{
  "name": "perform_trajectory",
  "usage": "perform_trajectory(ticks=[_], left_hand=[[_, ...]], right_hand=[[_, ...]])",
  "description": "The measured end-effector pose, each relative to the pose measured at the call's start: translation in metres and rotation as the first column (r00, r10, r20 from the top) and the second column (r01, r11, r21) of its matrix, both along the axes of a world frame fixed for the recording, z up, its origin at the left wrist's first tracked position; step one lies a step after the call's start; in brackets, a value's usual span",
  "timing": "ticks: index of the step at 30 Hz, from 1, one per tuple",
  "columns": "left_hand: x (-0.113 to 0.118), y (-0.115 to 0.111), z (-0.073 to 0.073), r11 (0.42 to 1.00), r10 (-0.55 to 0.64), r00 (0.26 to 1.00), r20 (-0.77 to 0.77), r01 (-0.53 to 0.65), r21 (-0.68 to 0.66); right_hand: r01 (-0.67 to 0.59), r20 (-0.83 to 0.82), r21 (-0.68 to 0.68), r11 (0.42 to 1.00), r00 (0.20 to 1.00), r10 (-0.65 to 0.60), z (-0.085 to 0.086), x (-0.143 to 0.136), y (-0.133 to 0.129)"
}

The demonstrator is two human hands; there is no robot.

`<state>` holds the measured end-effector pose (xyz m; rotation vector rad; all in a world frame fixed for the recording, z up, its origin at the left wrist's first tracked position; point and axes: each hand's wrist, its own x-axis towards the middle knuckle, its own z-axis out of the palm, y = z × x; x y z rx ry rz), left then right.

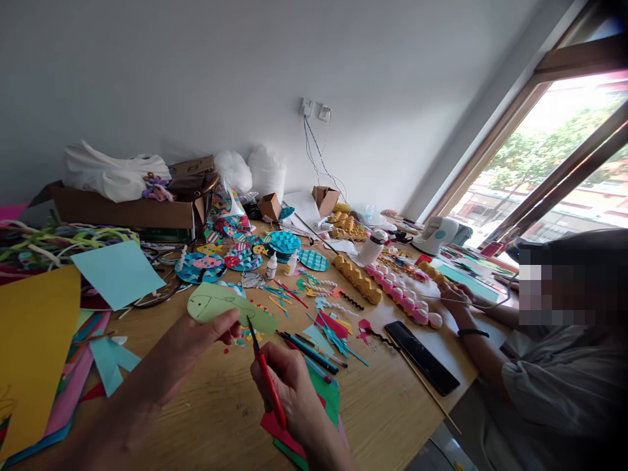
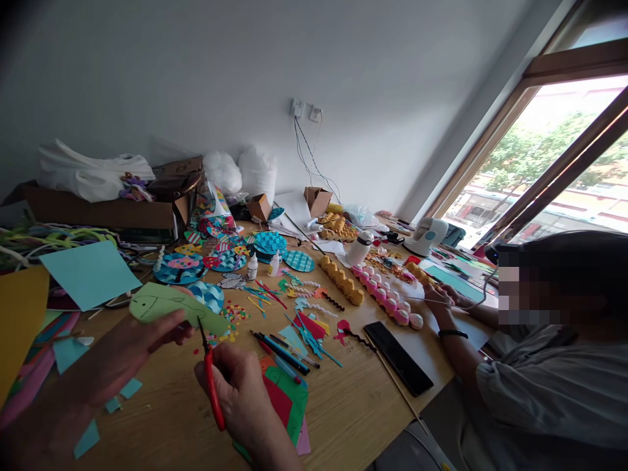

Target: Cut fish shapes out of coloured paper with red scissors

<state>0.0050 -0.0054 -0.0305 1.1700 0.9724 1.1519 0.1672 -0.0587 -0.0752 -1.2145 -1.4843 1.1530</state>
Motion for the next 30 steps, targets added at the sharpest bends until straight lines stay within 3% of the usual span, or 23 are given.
perform_trajectory(ticks=[5, 8, 12, 15, 18, 21, 24, 27, 30], left_hand=[[-0.026, 0.014, 0.013, 0.954, 0.223, 0.965, -0.141, -0.186, 0.236], [-0.03, 0.013, 0.017, 0.919, 0.213, 0.919, -0.333, -0.072, 0.388], [-0.024, 0.003, 0.018, 0.82, 0.186, 0.845, -0.501, 0.148, 0.553], [-0.021, 0.0, 0.017, 0.804, 0.134, 0.753, -0.645, 0.298, 0.515], [-0.021, 0.002, 0.016, 0.834, 0.069, 0.72, -0.691, 0.339, 0.435], [-0.019, 0.003, 0.015, 0.911, -0.082, 0.797, -0.598, 0.303, 0.279], [-0.015, 0.002, 0.015, 0.952, -0.245, 0.891, -0.383, 0.296, 0.079], [-0.013, 0.002, 0.012, 0.953, -0.295, 0.93, -0.221, 0.302, 0.0], [-0.011, 0.002, 0.008, 0.953, -0.296, 0.937, -0.186, 0.302, 0.001]], right_hand=[[-0.091, 0.224, 0.063, 0.994, 0.972, 0.075, 0.012, 0.018, 0.003], [-0.139, 0.348, 0.096, 0.986, 0.932, 0.097, 0.018, 0.025, 0.003], [-0.204, 0.458, 0.128, 0.97, 0.88, 0.125, 0.022, 0.031, 0.002], [-0.226, 0.497, 0.116, 0.967, 0.857, 0.141, 0.023, 0.034, 0.002], [-0.237, 0.462, 0.103, 0.966, 0.872, 0.164, 0.024, 0.036, 0.003], [-0.223, 0.312, 0.065, 0.973, 0.931, 0.192, 0.023, 0.034, 0.003], [-0.204, 0.097, -0.008, 0.979, 0.974, 0.203, 0.018, 0.029, 0.003], [-0.206, -0.114, -0.076, 0.976, 0.974, 0.197, 0.011, 0.021, 0.003], [-0.215, -0.242, -0.117, 0.97, 0.953, 0.182, 0.005, 0.014, 0.004]])
